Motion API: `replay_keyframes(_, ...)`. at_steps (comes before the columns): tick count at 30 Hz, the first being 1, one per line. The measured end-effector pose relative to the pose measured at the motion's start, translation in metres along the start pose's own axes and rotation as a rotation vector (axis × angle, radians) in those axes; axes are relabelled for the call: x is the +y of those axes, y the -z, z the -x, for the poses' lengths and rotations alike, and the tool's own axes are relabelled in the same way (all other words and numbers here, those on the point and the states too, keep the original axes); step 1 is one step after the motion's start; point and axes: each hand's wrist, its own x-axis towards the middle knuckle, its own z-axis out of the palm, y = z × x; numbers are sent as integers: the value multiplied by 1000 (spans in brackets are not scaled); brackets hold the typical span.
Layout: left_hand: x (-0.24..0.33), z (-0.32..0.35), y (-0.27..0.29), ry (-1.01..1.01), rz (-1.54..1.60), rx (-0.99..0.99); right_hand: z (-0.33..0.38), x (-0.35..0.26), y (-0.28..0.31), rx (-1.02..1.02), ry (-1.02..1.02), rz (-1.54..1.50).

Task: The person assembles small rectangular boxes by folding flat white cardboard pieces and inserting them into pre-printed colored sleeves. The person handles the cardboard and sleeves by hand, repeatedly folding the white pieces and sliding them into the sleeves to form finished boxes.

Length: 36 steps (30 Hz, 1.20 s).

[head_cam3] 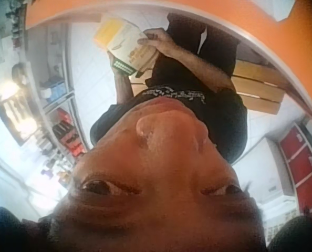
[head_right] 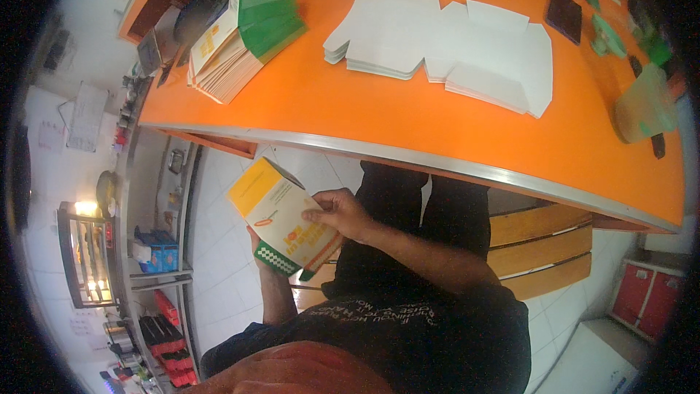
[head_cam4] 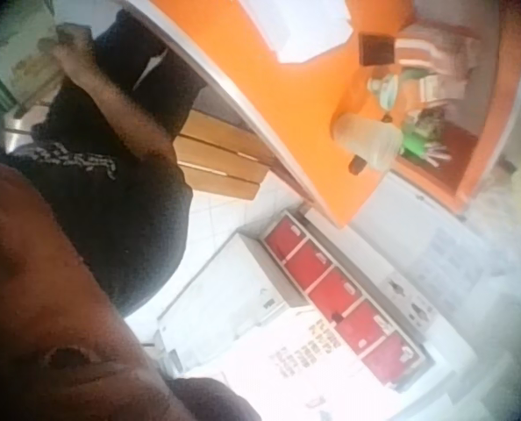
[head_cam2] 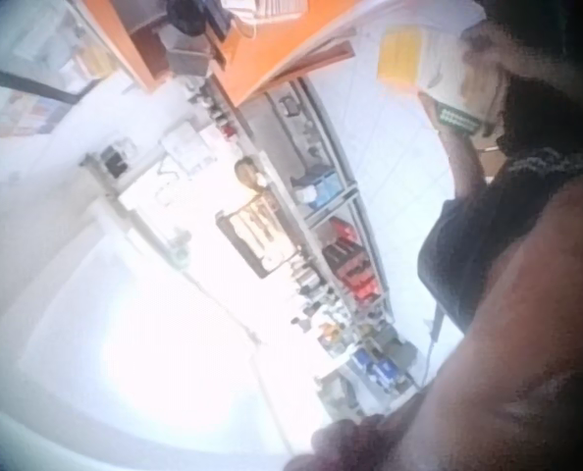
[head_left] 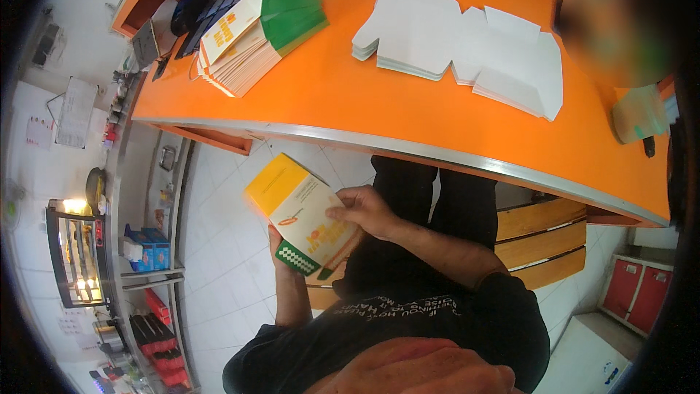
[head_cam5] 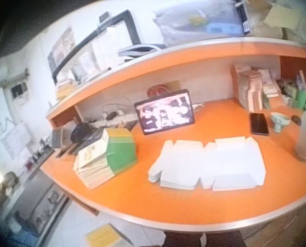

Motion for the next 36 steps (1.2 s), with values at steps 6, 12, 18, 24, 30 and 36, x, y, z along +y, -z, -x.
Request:
replay_keyframes(6, -5, 6, 4, -117, -350, 82, 0, -13, -20, 315, 550, 421)
replay_keyframes(12, -12, 16, -12, -82, -226, 202, -10, -12, -36, 340, 680, 581)
replay_keyframes(18, 8, -6, -10, -93, -3, 304, -1, -2, -12, -244, 425, 1210)
replay_keyframes(24, -7, -5, -1, -33, -83, 98, -8, -4, 15, -71, 659, 962)
replay_keyframes(30, -7, -9, 22, -78, -115, -37, -5, 1, 23, -41, 526, 751)
replay_keyframes(36, -33, 7, 13, -88, -204, -61, 0, 14, 19, 230, 586, 823)
